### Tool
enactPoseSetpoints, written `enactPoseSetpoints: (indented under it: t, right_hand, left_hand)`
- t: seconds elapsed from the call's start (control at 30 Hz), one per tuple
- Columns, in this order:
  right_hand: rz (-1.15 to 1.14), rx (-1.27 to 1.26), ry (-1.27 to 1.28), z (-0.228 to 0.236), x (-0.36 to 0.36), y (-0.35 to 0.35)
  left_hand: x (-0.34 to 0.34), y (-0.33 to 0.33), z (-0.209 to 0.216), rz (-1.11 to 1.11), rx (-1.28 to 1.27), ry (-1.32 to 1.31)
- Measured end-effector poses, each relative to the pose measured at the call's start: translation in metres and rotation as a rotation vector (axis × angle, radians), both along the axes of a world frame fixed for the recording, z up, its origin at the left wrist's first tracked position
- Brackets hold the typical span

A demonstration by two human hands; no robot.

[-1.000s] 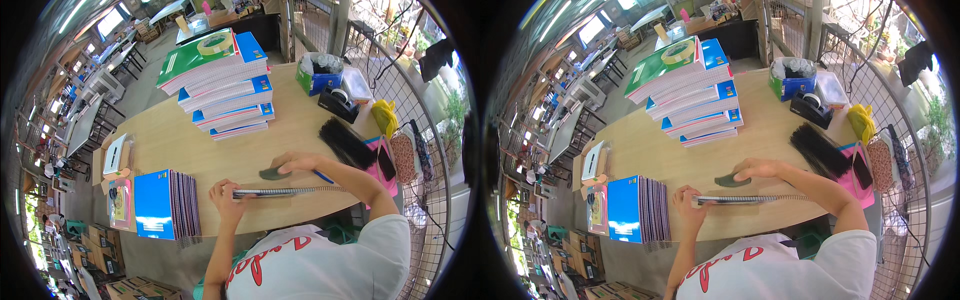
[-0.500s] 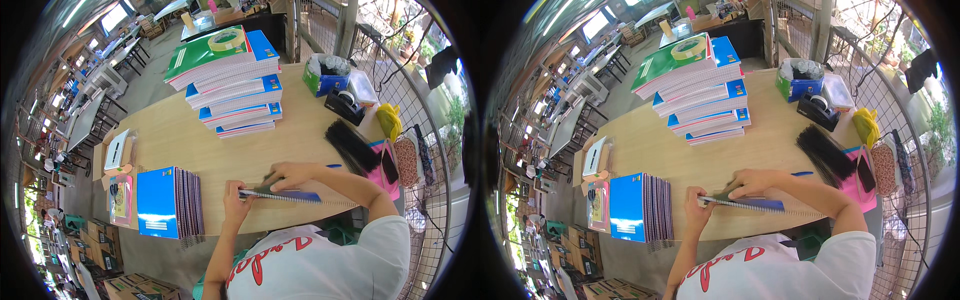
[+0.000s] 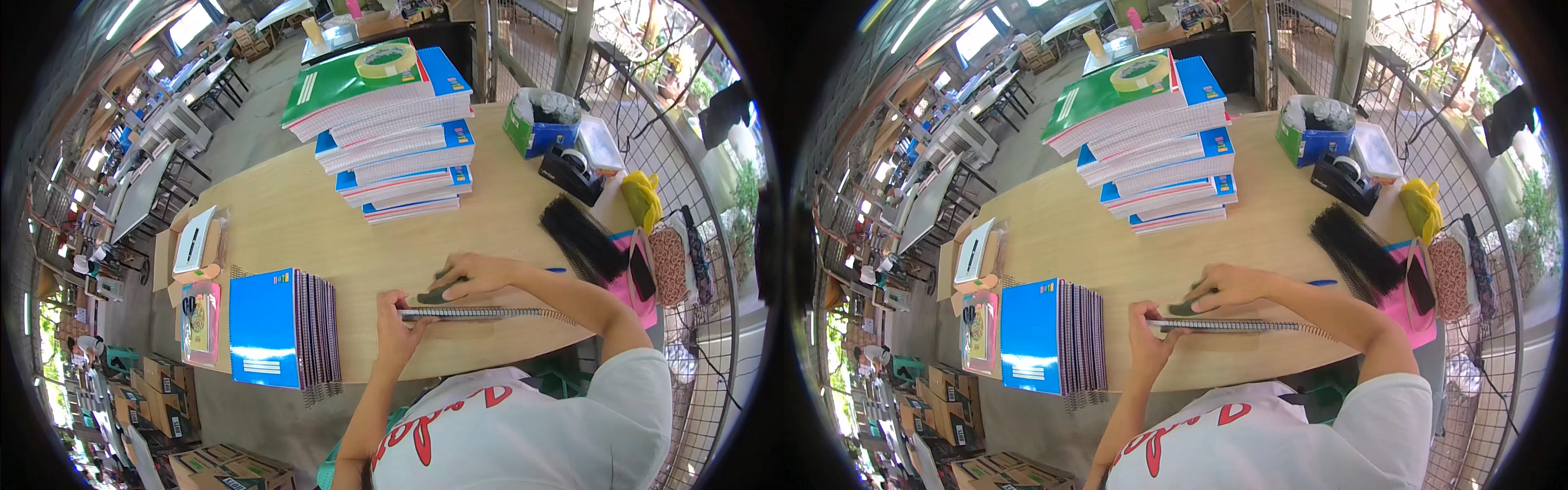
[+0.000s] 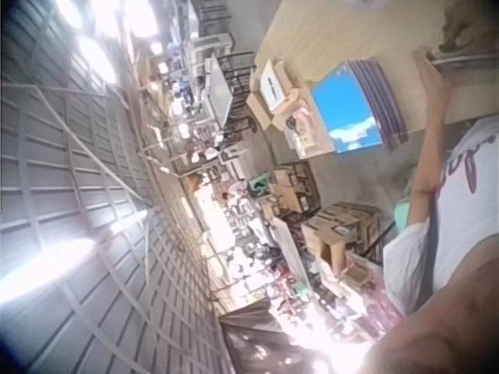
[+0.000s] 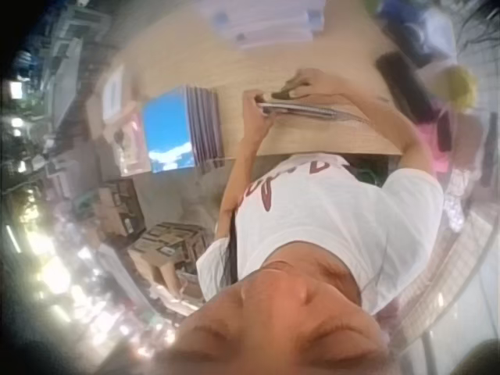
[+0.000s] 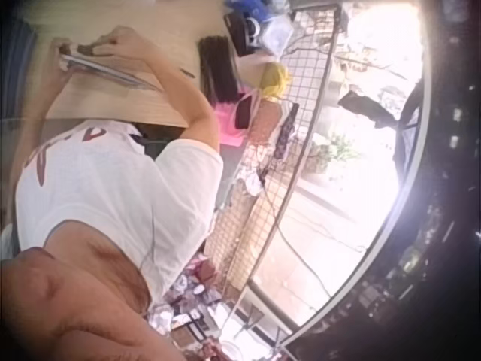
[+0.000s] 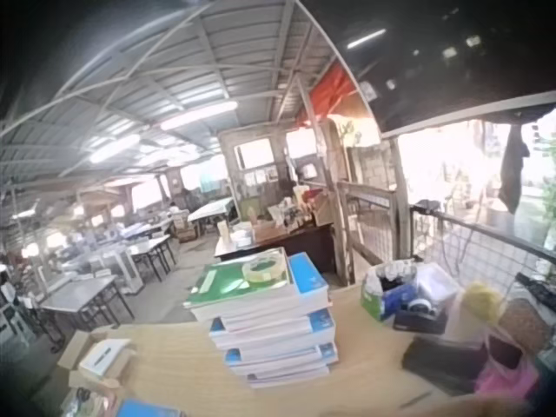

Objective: The person takes spiral notebooks from a stack, places each one on a desk, and uses a block to press or smooth the spiral binding before stacking them to the side.

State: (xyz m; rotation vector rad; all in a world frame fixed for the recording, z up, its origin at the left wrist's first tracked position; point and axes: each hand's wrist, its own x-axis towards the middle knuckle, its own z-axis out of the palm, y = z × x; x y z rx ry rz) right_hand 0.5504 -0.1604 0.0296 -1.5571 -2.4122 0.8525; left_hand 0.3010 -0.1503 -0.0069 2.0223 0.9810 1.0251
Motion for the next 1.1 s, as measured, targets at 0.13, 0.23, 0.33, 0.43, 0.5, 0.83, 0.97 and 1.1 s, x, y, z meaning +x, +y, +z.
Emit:
enactPoseSetpoints:
  t: [0.13,0.23,0.33,0.43,0.5,0.83,0.97,1.1]
  right_hand:
    - [-0.014,-0.120,0.339,-0.003,-0.002,-0.001]
    - [-0.039,-0.148,0.409,-0.012,-0.003,0.004]
    - [0.022,-0.264,0.643,-0.006,-0.007,0.014]
    - [0.009,-0.233,0.575,-0.004,-0.007,0.017]
    - [-0.082,-0.422,0.813,-0.006,-0.007,0.021]
    - [-0.034,-0.272,0.655,-0.015,-0.021,0.029]
    - [0.110,-0.224,0.502,0.004,-0.028,0.025]
    - [0.158,-0.297,0.144,-0.074,-0.006,0.055]
  left_hand:
    - [0.002,0.002,0.004,0.024,0.035,-0.044]
    - [-0.031,0.023,-0.030,-0.028,-0.195,-0.234]
    - [-0.041,0.032,-0.045,-0.127,-0.438,-0.364]
    - [-0.043,0.031,-0.044,-0.147,-0.440,-0.380]
    - [-0.041,0.033,-0.043,-0.140,-0.435,-0.390]
    - [-0.031,0.033,-0.041,-0.106,-0.401,-0.423]
    - [-0.035,0.034,-0.041,-0.104,-0.437,-0.461]
    - [-0.031,0.029,-0.039,-0.157,-0.492,-0.497]
